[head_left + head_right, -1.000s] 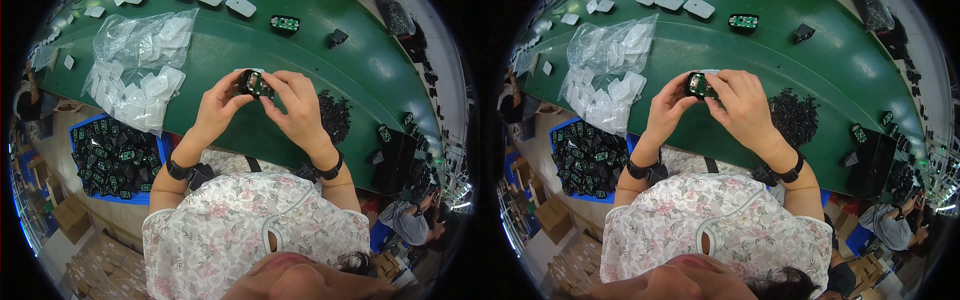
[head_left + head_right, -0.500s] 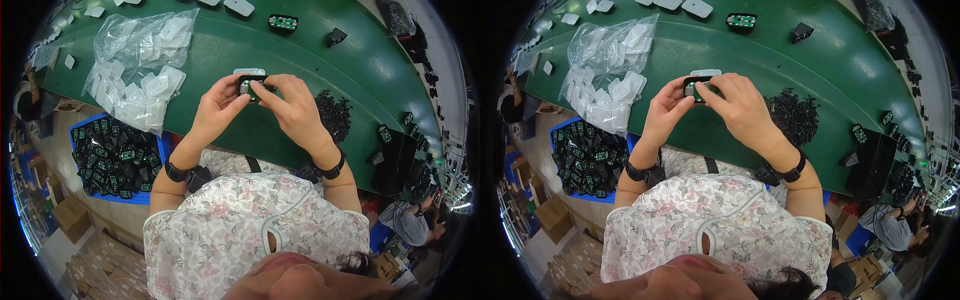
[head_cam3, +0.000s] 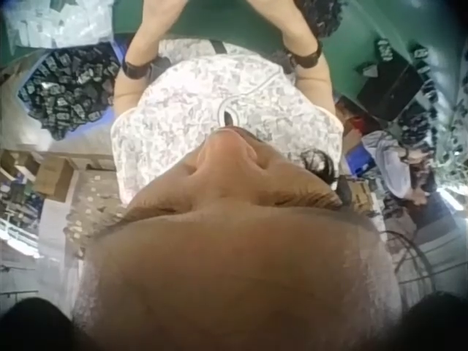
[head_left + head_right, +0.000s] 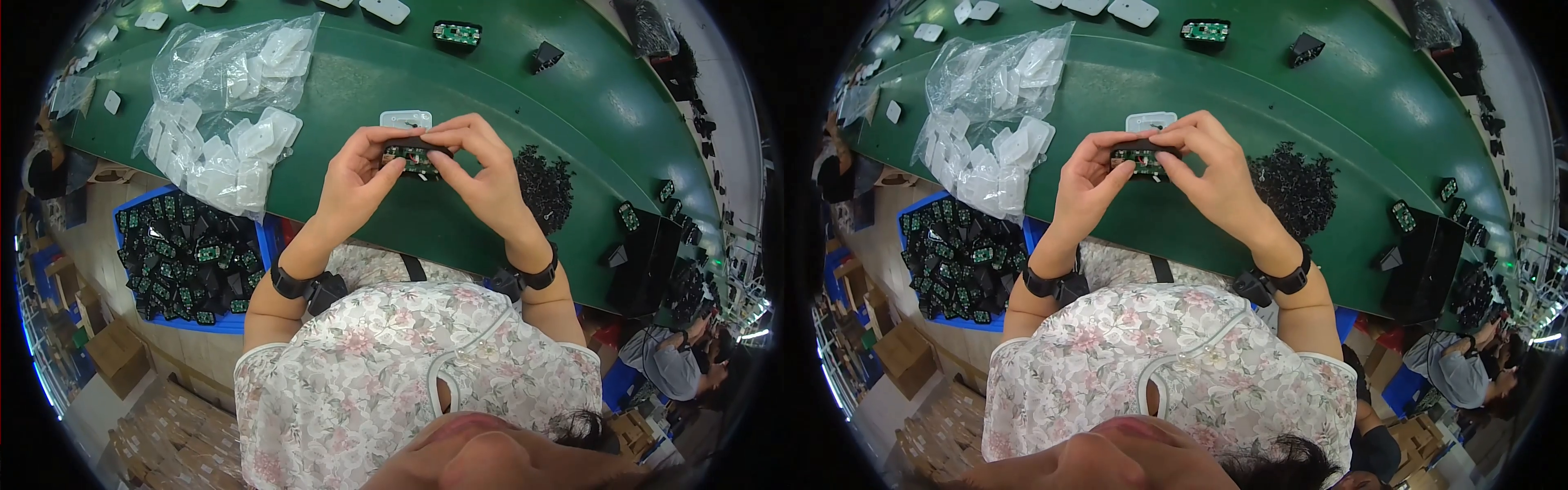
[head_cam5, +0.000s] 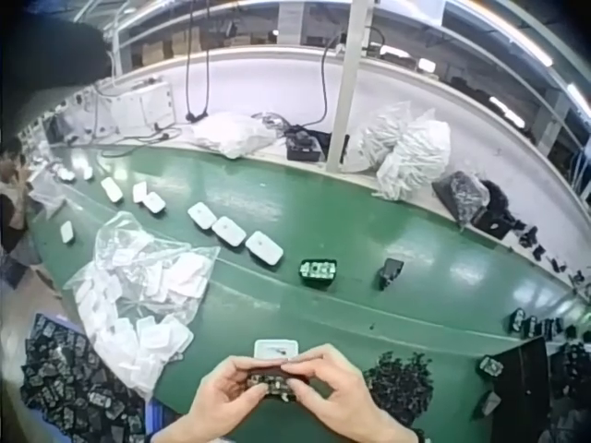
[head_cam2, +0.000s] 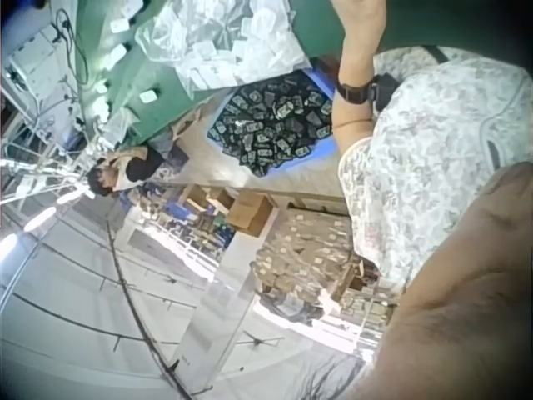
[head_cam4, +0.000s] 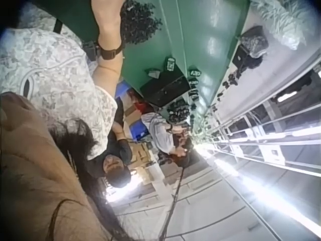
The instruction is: The person picks up a screw and a white plastic base, joins them together, and then places a black housing over a circuit board before setting the unit aside.
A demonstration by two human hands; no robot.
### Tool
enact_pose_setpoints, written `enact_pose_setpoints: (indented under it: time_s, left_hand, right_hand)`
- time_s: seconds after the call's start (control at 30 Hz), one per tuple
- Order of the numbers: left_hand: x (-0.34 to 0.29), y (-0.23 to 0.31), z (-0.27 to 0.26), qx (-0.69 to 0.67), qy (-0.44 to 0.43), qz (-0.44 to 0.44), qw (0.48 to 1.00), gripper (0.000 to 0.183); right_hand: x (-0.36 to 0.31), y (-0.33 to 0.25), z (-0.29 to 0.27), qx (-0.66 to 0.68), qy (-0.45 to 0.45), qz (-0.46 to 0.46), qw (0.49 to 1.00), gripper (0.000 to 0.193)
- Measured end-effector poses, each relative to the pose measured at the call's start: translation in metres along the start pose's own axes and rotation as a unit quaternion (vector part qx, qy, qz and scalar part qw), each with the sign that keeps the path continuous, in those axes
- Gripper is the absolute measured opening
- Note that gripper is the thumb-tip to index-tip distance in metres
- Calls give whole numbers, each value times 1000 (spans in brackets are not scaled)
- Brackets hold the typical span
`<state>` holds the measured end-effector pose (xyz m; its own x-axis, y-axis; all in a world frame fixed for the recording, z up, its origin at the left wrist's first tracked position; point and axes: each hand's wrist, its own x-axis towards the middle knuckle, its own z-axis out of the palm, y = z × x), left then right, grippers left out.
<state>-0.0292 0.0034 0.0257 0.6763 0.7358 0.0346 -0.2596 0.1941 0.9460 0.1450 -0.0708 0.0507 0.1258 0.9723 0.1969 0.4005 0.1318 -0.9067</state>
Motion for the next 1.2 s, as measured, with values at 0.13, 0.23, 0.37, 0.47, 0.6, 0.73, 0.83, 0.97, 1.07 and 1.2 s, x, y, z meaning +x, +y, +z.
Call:
enact_pose_setpoints:
  time_s: [0.13,0.23,0.37,0.47,0.6,0.73,0.83,0.97,1.07,1.2]
  left_hand:
    - [1,-1,1,21,22,17,999,30]
    - [0,5,-4,0,22,14,1000,29]
    - [8,21,-13,43,-58,46,996,27]
    - [22,26,-15,140,-97,128,977,29]
    - [36,37,-15,260,-151,156,941,30]
    - [54,31,-13,287,-147,132,937,27]
    - [62,11,-18,217,-114,85,966,39]
    - [60,-4,-33,196,-45,101,974,53]
    - [48,-16,-50,237,24,119,964,49]
    - [31,-28,-56,294,70,111,947,45]
  right_hand:
    - [1,5,7,-20,19,-8,1000,24]
    - [1,11,5,94,8,25,995,31]
    - [-4,2,-20,320,-76,159,931,48]
    - [3,2,-26,334,-123,155,922,51]
    - [2,6,-28,290,-144,179,929,47]
    - [4,22,-22,302,-102,170,932,43]
    - [8,34,-13,400,-38,214,890,37]
    - [14,41,-7,486,-23,223,845,36]
    - [18,47,-7,349,4,216,912,35]
    - [31,48,-3,-61,-27,-28,997,35]
